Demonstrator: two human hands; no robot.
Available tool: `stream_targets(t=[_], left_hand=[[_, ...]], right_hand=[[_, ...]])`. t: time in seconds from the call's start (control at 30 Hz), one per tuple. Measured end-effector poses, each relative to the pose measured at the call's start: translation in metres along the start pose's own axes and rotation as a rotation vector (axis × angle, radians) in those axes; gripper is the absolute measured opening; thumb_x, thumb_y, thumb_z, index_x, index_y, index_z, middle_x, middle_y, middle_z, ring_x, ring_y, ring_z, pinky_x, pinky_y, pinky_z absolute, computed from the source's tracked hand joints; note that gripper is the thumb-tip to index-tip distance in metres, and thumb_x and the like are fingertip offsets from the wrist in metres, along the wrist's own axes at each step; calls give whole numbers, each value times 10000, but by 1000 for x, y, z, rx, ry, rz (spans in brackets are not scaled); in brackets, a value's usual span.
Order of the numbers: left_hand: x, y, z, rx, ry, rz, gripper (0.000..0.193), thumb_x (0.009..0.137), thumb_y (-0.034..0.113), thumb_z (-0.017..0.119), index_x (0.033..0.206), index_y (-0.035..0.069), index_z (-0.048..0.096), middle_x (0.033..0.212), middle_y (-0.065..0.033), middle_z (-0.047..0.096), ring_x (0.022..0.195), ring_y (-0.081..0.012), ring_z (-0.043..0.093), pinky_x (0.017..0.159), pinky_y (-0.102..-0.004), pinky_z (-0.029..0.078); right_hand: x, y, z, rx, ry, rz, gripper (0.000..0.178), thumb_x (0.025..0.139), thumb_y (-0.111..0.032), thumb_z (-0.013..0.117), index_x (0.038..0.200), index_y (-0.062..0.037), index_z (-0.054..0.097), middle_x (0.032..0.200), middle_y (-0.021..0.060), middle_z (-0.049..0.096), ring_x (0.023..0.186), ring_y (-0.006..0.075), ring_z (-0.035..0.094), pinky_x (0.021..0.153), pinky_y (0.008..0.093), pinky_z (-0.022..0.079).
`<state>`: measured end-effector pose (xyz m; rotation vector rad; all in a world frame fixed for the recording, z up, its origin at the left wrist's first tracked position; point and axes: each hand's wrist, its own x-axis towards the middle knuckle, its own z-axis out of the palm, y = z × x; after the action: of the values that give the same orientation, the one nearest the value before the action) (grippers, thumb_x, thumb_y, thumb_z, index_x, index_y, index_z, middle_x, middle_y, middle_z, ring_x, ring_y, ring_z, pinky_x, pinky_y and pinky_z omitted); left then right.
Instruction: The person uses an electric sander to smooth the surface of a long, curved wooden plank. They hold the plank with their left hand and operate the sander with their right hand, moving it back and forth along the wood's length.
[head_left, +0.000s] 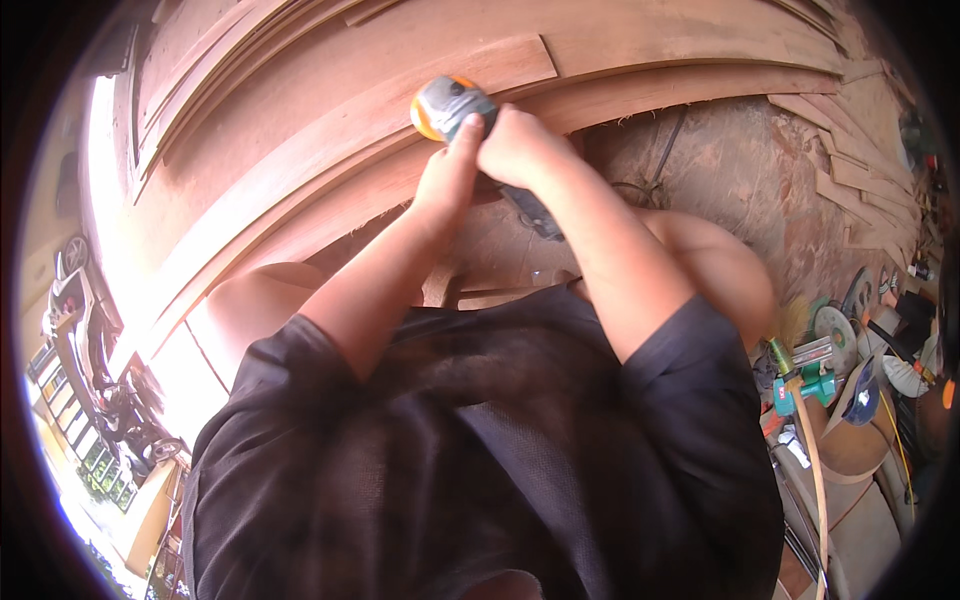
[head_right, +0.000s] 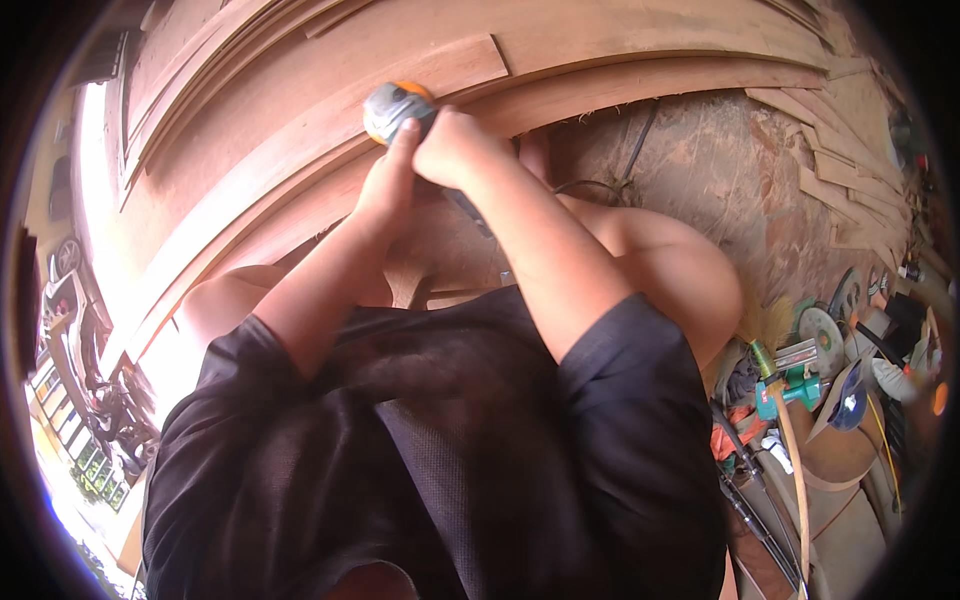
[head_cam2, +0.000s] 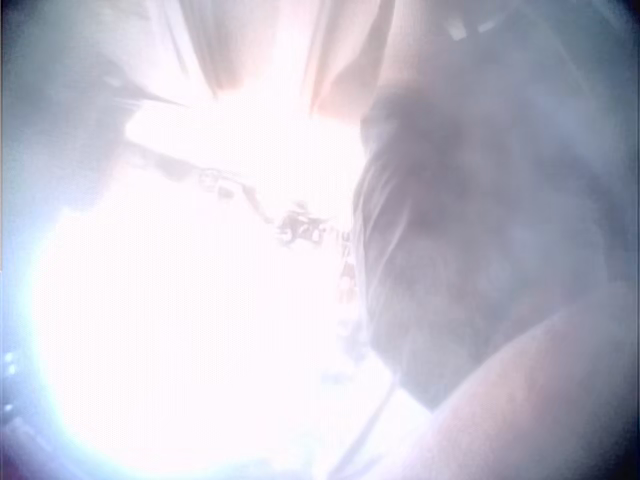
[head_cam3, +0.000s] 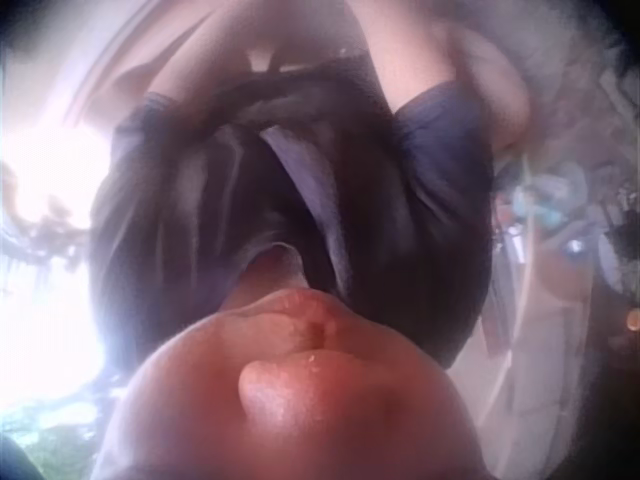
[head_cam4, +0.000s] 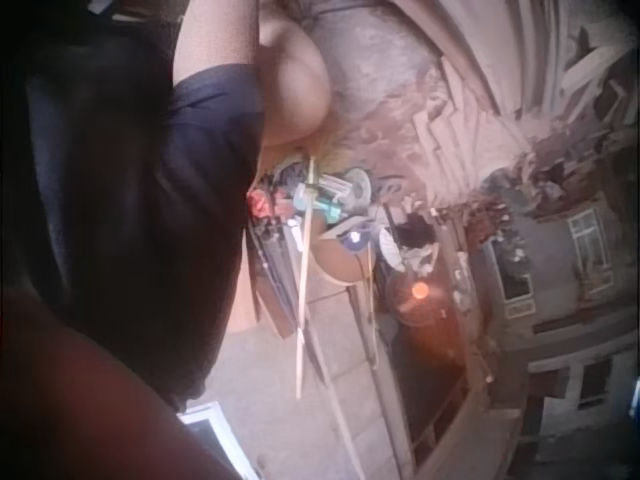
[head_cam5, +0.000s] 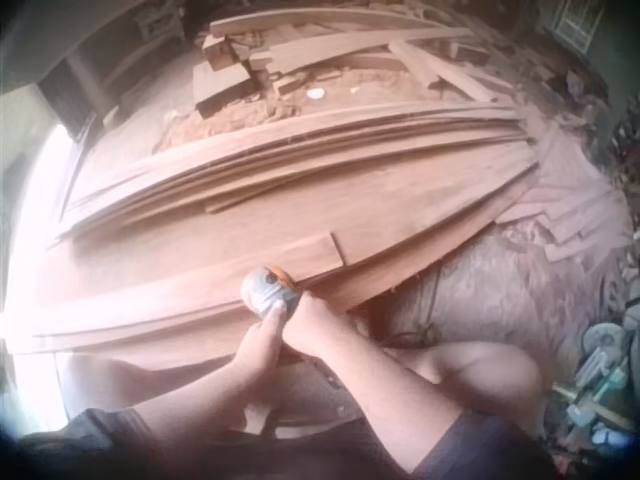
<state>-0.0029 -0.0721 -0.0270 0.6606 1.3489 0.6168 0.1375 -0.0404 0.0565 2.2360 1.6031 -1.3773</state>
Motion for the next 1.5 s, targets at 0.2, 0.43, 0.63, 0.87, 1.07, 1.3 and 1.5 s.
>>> stream_targets(t=[0.2, 0.43, 0.63, 0.87, 1.07, 1.3, 1.5], left_hand=[[32, 41, 81, 109, -184, -44, 870, 969, 708, 655, 1280, -103, 705, 1165, -210, 753, 1042, -296, 771, 848, -416, 661], [65, 65, 75, 192, -285, -43, 896, 996, 722, 631, 1370, -92, 646, 1264, -240, 731, 1069, -344, 770, 960, -438, 640], [37, 48, -32, 101, 34, -18, 964, 992, 736, 616, 1406, -135, 625, 1328, -240, 722, 1197, -303, 721, 1025, -424, 578], [8, 25, -35, 102, 277, 34, 1002, 1042, 778, 445, 1470, -114, 601, 1432, -271, 676, 1364, -315, 625, 1172, -417, 442], [51, 47, 61, 203, -155, -15, 907, 1017, 743, 569, 1336, -99, 675, 1232, -237, 742, 1043, -304, 762, 916, -429, 612], [74, 69, 92, 351, -249, 18, 910, 966, 774, 588, 1298, -60, 736, 1258, -284, 748, 1160, -358, 755, 951, -418, 625], [44, 64, -9, 41, -37, 31, 1014, 987, 767, 576, 1364, -173, 616, 1263, -300, 719, 1048, -356, 779, 921, -450, 661]], right_hand=[[34, 75, -34, 252, 163, 72, 590, 975, -392, 656, 1396, 20, 666, 1330, 309, 722, 1235, 400, 735, 1022, 453, 580], [48, 57, -36, 395, 269, 76, 549, 965, -342, 670, 1291, 99, 715, 1234, 338, 750, 1191, 400, 752, 964, 453, 585], [53, -32, 9, 141, 101, -66, 559, 963, -414, 679, 1238, 67, 754, 1230, 315, 759, 1209, 399, 745, 1009, 451, 581], [37, -52, 10, -93, -35, -221, 571, 970, -430, 657, 1320, 18, 715, 1287, 283, 747, 1256, 392, 721, 1094, 483, 553], [58, 49, -42, 172, 127, 9, 540, 978, -382, 693, 1288, 60, 721, 1239, 322, 752, 1229, 387, 737, 1020, 454, 570], [72, 82, -41, 476, 303, 48, 521, 996, -336, 669, 1268, 107, 709, 1191, 305, 763, 1148, 369, 752, 957, 433, 571], [65, -24, -5, 224, 95, -80, 507, 985, -370, 661, 1214, 72, 754, 1144, 282, 787, 1107, 363, 774, 941, 445, 590]])
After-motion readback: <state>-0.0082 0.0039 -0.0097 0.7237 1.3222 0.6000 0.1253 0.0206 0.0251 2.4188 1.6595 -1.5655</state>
